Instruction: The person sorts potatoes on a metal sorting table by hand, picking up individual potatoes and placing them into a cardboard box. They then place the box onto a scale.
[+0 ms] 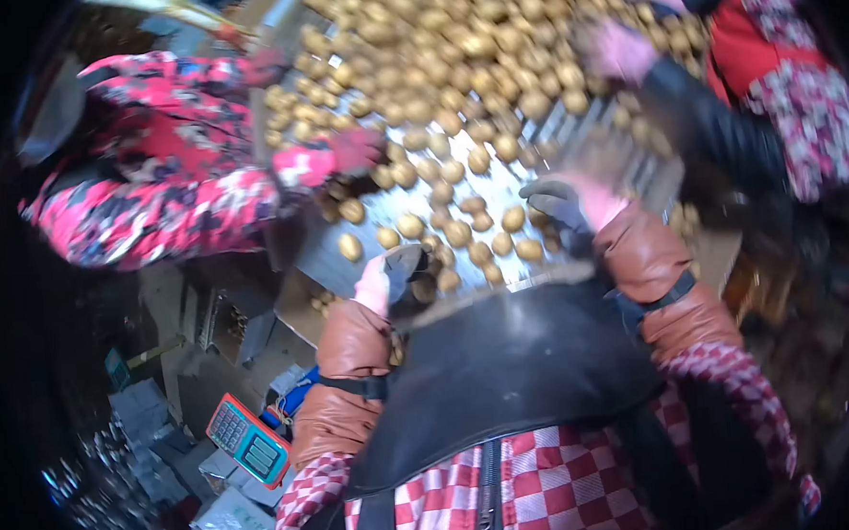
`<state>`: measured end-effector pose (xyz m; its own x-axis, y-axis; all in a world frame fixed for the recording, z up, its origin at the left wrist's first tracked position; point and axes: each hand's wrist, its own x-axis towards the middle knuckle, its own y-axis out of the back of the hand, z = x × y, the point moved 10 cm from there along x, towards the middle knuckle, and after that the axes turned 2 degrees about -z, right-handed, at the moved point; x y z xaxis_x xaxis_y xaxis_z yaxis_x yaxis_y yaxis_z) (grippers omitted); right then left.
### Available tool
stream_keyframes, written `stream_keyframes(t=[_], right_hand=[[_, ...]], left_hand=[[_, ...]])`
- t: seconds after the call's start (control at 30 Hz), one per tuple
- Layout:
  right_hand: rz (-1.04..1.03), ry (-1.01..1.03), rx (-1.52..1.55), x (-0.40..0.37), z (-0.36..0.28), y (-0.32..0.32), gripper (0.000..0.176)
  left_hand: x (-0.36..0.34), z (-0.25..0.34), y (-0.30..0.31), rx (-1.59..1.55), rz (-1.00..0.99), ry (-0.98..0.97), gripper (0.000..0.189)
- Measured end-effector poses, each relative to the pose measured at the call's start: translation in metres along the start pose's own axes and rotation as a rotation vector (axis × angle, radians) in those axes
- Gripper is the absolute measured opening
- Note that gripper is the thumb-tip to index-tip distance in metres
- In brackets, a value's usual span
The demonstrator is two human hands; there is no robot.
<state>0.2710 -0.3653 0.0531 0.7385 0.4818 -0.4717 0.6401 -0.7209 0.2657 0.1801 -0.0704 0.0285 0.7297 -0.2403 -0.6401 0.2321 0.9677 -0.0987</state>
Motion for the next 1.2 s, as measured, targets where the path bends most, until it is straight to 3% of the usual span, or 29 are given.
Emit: stream_keyframes(t=[0.03, 0.07, 0.1, 0.13, 0.17, 0.23, 0.27, 0.3, 0.33, 0.37, 0.4, 0.5, 0.6, 0.63, 0.67, 0.7, 0.73, 0.77, 0.83, 0.87, 0.9, 0.97, 1.0, 1.03, 1.07, 1.1, 1.13, 1.17, 1.2], right_hand=[[-0.077, -0.009, -0.183, -0.016, 0.014, -0.004, 0.028], [-0.276, -0.092, -0.52, -0.036, 0.031, -0.023, 0.024], [-0.43, -0.036, -0.671, -0.048, 0.066, -0.045, 0.025], [-0.205, -0.088, -0.609, -0.054, 0.07, -0.031, 0.027], [0.106, 0.006, -0.462, -0.049, 0.083, -0.014, 0.029], [0.024, 0.01, 0.156, -0.058, 0.037, -0.004, 0.029], [-0.177, -0.156, 0.441, -0.076, 0.015, -0.015, 0.031], [-0.337, -0.149, 0.598, -0.091, 0.03, -0.021, 0.035], [-0.151, -0.538, 0.715, -0.115, 0.072, 0.009, 0.036], [0.424, -0.584, 0.699, -0.131, 0.157, 0.079, 0.031], [0.626, -0.392, 0.499, -0.151, 0.188, 0.154, 0.03], [0.947, -0.375, 0.342, -0.241, 0.223, 0.253, 0.029], [0.652, -0.328, 0.271, -0.184, 0.184, 0.174, 0.027], [0.493, -0.332, 0.191, -0.157, 0.169, 0.133, 0.027], [0.254, -0.467, 0.086, -0.149, 0.129, 0.096, 0.026], [0.578, 0.122, 0.224, -0.169, 0.055, 0.093, 0.027], [0.264, 0.029, 1.139, -0.097, 0.075, 0.08, 0.026], [0.513, 0.085, 1.143, -0.104, 0.087, 0.091, 0.034], [0.612, 0.486, 1.677, -0.084, 0.148, 0.104, 0.045], [0.245, 0.59, 1.72, -0.054, 0.189, 0.086, 0.043], [0.2, 0.611, 1.7, -0.041, 0.187, 0.076, 0.043], [-0.41, 0.055, 1.367, -0.022, 0.161, -0.011, 0.013], [-0.09, -0.121, 1.168, -0.021, 0.155, -0.004, 0.012], [0.229, -0.293, 0.953, -0.041, 0.135, 0.006, 0.019], [0.326, -0.177, 0.936, -0.051, 0.113, 0.015, 0.02], [0.295, -0.233, 0.988, -0.045, 0.142, 0.015, 0.019], [0.364, -0.211, 0.942, -0.052, 0.137, 0.022, 0.022], [0.427, -0.178, 0.891, -0.056, 0.128, 0.026, 0.024], [0.426, -0.264, 0.841, -0.052, 0.139, 0.026, 0.025]], left_hand=[[-0.033, 0.018, -0.011, 0.299, 0.148, 0.262, 0.034], [-0.005, -0.062, 0.014, 0.711, -0.077, 0.152, 0.037], [-0.018, -0.06, 0.009, 0.938, -0.008, 0.304, 0.04], [-0.015, -0.06, 0.006, 0.776, 0.01, 0.27, 0.039], [-0.007, -0.062, 0.01, 0.613, -0.003, 0.249, 0.039], [-0.007, -0.065, 0.011, 0.165, 0.054, 0.286, 0.034], [0.002, -0.064, 0.015, 0.254, -0.017, 0.182, 0.036], [-0.011, -0.034, 0.011, 0.526, 0.066, 0.212, 0.035], [-0.01, -0.039, 0.018, 0.594, 0.054, 0.182, 0.033], [-0.008, -0.045, 0.025, 0.652, 0.058, 0.152, 0.032], [-0.006, -0.038, 0.019, 0.659, 0.062, 0.122, 0.032], [-0.027, -0.035, 0.008, 0.352, -0.002, 0.08, 0.031], [-0.022, -0.015, -0.024, 0.166, -0.08, 0.076, 0.032], [0.002, -0.056, 0.012, 0.356, -0.02, 0.117, 0.033], [-0.03, -0.019, -0.001, 0.476, 0.259, 0.489, 0.035], [-0.038, -0.009, -0.015, 0.484, 0.241, 0.532, 0.038], [-0.032, 0.009, -0.007, 0.714, 0.321, 0.386, 0.04], [-0.034, 0.003, -0.011, 0.629, 0.281, 0.392, 0.042], [-0.012, -0.038, -0.007, 0.655, 0.127, 0.278, 0.038], [0.005, -0.057, -0.011, 0.557, 0.042, 0.209, 0.038], [-0.043, 0.024, -0.055, 0.764, -0.067, 0.235, 0.035], [-0.003, -0.033, -0.059, 0.936, -0.398, -0.094, 0.039], [0.002, -0.027, -0.058, 0.935, -0.374, -0.081, 0.041], [-0.018, 0.03, -0.067, 1.024, -0.305, -0.036, 0.04], [-0.015, 0.049, -0.059, 0.746, -0.224, 0.107, 0.039], [0.004, 0.065, -0.049, 0.354, -0.204, -0.079, 0.04], [-0.002, 0.105, -0.057, 0.726, -0.268, -0.788, 0.029], [0.083, 0.019, 0.007, 0.408, -0.066, -0.255, 0.022], [0.065, 0.041, -0.018, 0.775, -0.239, -0.059, 0.022]])
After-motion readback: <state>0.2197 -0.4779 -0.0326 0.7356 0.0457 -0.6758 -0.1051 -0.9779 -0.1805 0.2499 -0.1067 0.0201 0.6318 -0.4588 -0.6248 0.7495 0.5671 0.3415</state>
